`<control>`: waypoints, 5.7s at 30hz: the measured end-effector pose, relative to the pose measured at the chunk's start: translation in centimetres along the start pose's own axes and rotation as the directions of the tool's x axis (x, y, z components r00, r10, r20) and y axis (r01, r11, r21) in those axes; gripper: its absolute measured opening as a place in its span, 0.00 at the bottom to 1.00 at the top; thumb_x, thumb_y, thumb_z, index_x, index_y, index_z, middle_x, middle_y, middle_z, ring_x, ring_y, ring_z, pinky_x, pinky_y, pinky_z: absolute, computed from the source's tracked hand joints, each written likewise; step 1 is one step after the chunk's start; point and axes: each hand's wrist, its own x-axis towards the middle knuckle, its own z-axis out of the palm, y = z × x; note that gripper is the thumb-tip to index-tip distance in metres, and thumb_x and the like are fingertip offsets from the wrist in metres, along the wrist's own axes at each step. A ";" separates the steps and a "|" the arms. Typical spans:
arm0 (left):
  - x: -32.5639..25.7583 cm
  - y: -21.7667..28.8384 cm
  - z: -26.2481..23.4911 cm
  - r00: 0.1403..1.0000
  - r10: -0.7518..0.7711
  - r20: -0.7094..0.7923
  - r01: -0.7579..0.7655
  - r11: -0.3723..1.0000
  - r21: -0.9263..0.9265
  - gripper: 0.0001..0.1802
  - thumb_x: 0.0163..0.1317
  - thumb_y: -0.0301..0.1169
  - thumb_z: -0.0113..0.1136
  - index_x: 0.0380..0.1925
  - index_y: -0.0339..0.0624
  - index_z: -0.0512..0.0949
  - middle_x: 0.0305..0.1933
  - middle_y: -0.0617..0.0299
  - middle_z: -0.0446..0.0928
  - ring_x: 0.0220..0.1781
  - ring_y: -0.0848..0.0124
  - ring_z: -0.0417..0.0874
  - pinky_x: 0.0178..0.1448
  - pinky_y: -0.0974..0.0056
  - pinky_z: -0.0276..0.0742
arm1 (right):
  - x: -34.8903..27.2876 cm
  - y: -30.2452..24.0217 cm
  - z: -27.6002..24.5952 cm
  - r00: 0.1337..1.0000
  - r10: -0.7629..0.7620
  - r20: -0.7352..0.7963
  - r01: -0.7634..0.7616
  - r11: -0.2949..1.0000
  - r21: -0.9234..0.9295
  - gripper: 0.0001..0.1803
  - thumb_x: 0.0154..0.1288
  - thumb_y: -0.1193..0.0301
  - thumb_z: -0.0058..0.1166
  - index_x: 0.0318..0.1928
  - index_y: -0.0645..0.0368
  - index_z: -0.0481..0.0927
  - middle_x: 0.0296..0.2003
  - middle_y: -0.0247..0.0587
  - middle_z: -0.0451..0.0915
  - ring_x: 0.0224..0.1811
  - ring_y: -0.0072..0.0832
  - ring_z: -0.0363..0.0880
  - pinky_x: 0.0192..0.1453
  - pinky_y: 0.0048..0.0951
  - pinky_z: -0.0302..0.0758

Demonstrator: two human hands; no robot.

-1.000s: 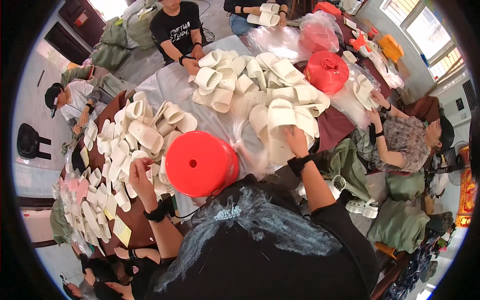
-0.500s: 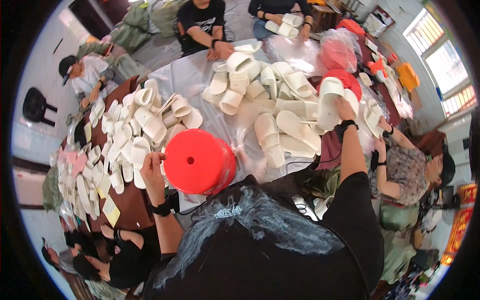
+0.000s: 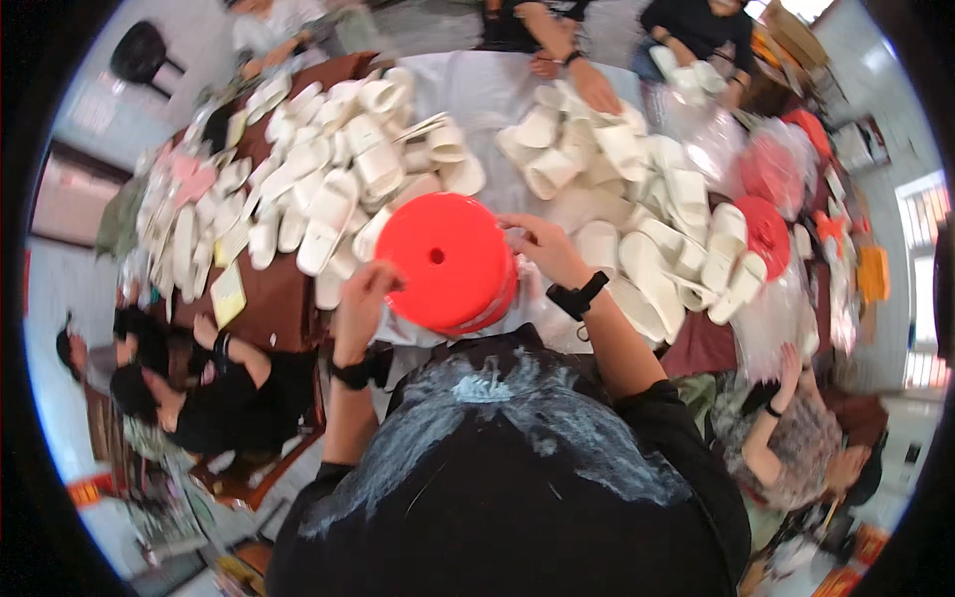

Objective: Inspecting and packaging pairs of white slippers into plastic bags at a factory table.

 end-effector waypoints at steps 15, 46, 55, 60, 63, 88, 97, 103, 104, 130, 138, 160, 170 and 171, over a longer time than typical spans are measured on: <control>0.1 -0.8 -3.2 0.983 0.152 0.107 -0.116 0.951 -0.287 0.13 0.70 0.31 0.50 0.31 0.34 0.76 0.28 0.61 0.79 0.33 0.76 0.80 0.41 0.69 0.76 | 3.1 -3.3 12.5 0.839 0.100 0.534 -0.186 0.976 0.109 0.10 0.68 0.76 0.48 0.45 0.68 0.77 0.24 0.32 0.76 0.26 0.19 0.74 0.32 0.21 0.72; 7.8 -7.3 -9.0 0.948 0.008 0.317 0.187 0.793 -0.580 0.15 0.73 0.37 0.47 0.34 0.41 0.79 0.35 0.63 0.82 0.36 0.77 0.81 0.38 0.74 0.73 | 3.2 -5.3 15.4 0.943 0.182 0.279 -0.313 0.771 0.554 0.05 0.69 0.73 0.48 0.37 0.63 0.72 0.36 0.55 0.83 0.18 0.26 0.76 0.23 0.22 0.73; 11.5 -15.9 -9.4 0.994 0.007 -0.112 -0.012 0.999 -0.045 0.07 0.63 0.28 0.55 0.40 0.41 0.78 0.39 0.58 0.82 0.41 0.68 0.81 0.43 0.64 0.76 | 2.1 -3.3 13.5 0.973 0.207 0.101 -0.230 0.851 0.473 0.05 0.69 0.73 0.48 0.35 0.61 0.72 0.19 0.34 0.71 0.17 0.20 0.67 0.21 0.20 0.65; 15.0 -19.9 -12.0 0.859 0.030 -0.510 0.161 0.932 0.325 0.24 0.53 0.23 0.54 0.53 0.44 0.72 0.46 0.46 0.78 0.50 0.53 0.79 0.55 0.55 0.74 | 0.6 -1.6 10.5 0.962 0.241 -0.126 -0.115 0.781 0.614 0.04 0.69 0.74 0.49 0.34 0.60 0.72 0.19 0.30 0.67 0.17 0.18 0.63 0.22 0.20 0.62; 17.8 -21.0 -12.1 0.926 -0.130 -0.354 0.120 0.992 -0.049 0.27 0.52 0.23 0.53 0.56 0.46 0.71 0.53 0.47 0.77 0.55 0.55 0.78 0.58 0.58 0.73 | -0.1 -0.2 9.8 0.950 0.260 -0.174 -0.071 0.721 0.690 0.04 0.69 0.74 0.49 0.35 0.60 0.72 0.21 0.30 0.68 0.18 0.18 0.63 0.22 0.20 0.62; 8.1 2.8 -10.1 0.978 0.208 -0.020 -0.196 0.883 -0.426 0.11 0.65 0.25 0.54 0.44 0.40 0.82 0.38 0.68 0.81 0.35 0.82 0.75 0.41 0.72 0.73 | -0.6 -0.3 8.8 0.962 0.169 -0.214 0.010 0.762 0.647 0.06 0.70 0.72 0.48 0.36 0.61 0.72 0.23 0.33 0.72 0.23 0.21 0.69 0.28 0.22 0.67; 4.7 -1.2 2.8 0.812 0.225 0.539 -0.096 0.962 -0.257 0.23 0.64 0.23 0.51 0.60 0.39 0.72 0.27 0.62 0.74 0.27 0.77 0.72 0.35 0.69 0.71 | -1.8 -2.0 7.7 0.891 0.296 -0.345 0.042 0.703 0.710 0.13 0.69 0.71 0.50 0.52 0.59 0.71 0.48 0.41 0.78 0.44 0.30 0.79 0.38 0.26 0.73; 5.6 -5.4 4.6 0.748 0.189 0.636 -0.200 0.978 -0.055 0.30 0.64 0.26 0.52 0.67 0.41 0.62 0.31 0.59 0.74 0.34 0.73 0.72 0.42 0.68 0.70 | -2.9 1.8 6.2 0.838 0.391 -0.380 -0.102 0.797 0.595 0.06 0.71 0.68 0.46 0.42 0.58 0.70 0.52 0.42 0.74 0.44 0.31 0.78 0.39 0.29 0.73; 5.8 -5.8 4.8 0.751 0.188 0.633 -0.185 0.980 -0.071 0.32 0.60 0.26 0.54 0.66 0.38 0.63 0.35 0.55 0.79 0.36 0.67 0.77 0.44 0.64 0.73 | -2.9 1.8 6.4 0.831 0.367 -0.418 -0.096 0.835 0.542 0.06 0.70 0.69 0.47 0.40 0.58 0.71 0.52 0.42 0.74 0.45 0.31 0.77 0.39 0.29 0.73; 21.5 -17.7 -2.4 0.942 -0.235 0.239 0.023 0.757 0.653 0.41 0.52 0.58 0.61 0.56 0.36 0.73 0.57 0.45 0.75 0.59 0.55 0.77 0.63 0.56 0.70 | -0.9 2.6 11.5 0.973 -0.228 -0.044 0.119 0.651 -0.750 0.05 0.59 0.74 0.53 0.33 0.62 0.75 0.65 0.43 0.68 0.63 0.50 0.63 0.68 0.42 0.61; 21.9 -19.5 -2.6 0.946 -0.194 0.259 0.052 0.881 0.470 0.29 0.53 0.41 0.68 0.54 0.42 0.76 0.54 0.49 0.78 0.51 0.57 0.81 0.55 0.58 0.75 | -1.1 2.8 11.8 0.974 -0.206 -0.091 0.087 0.717 -0.692 0.03 0.58 0.75 0.54 0.32 0.62 0.76 0.65 0.43 0.68 0.64 0.48 0.63 0.68 0.42 0.61; 12.2 -5.8 -2.3 0.877 0.463 0.130 -0.480 0.837 0.262 0.20 0.54 0.19 0.54 0.48 0.41 0.79 0.34 0.51 0.78 0.42 0.56 0.79 0.47 0.55 0.74 | 0.6 2.4 11.2 0.979 0.047 -0.200 -0.036 0.997 0.061 0.05 0.63 0.72 0.54 0.33 0.62 0.77 0.46 0.47 0.75 0.52 0.37 0.72 0.60 0.37 0.66; 6.7 -7.1 1.4 0.785 0.568 0.247 -0.619 0.737 0.273 0.32 0.50 0.20 0.57 0.60 0.44 0.70 0.47 0.45 0.71 0.48 0.48 0.74 0.53 0.52 0.71 | 1.0 2.8 8.4 0.955 -0.091 -0.281 0.047 0.986 -0.160 0.04 0.64 0.74 0.53 0.36 0.61 0.75 0.51 0.45 0.71 0.58 0.37 0.68 0.61 0.33 0.64; 5.9 -6.4 1.6 0.819 0.490 0.298 -0.567 0.768 0.297 0.35 0.50 0.20 0.57 0.63 0.46 0.66 0.48 0.44 0.69 0.50 0.47 0.73 0.54 0.52 0.70 | 1.0 2.8 8.3 0.957 -0.086 -0.278 0.043 0.987 -0.155 0.04 0.64 0.74 0.53 0.36 0.61 0.75 0.51 0.45 0.71 0.58 0.37 0.68 0.61 0.33 0.64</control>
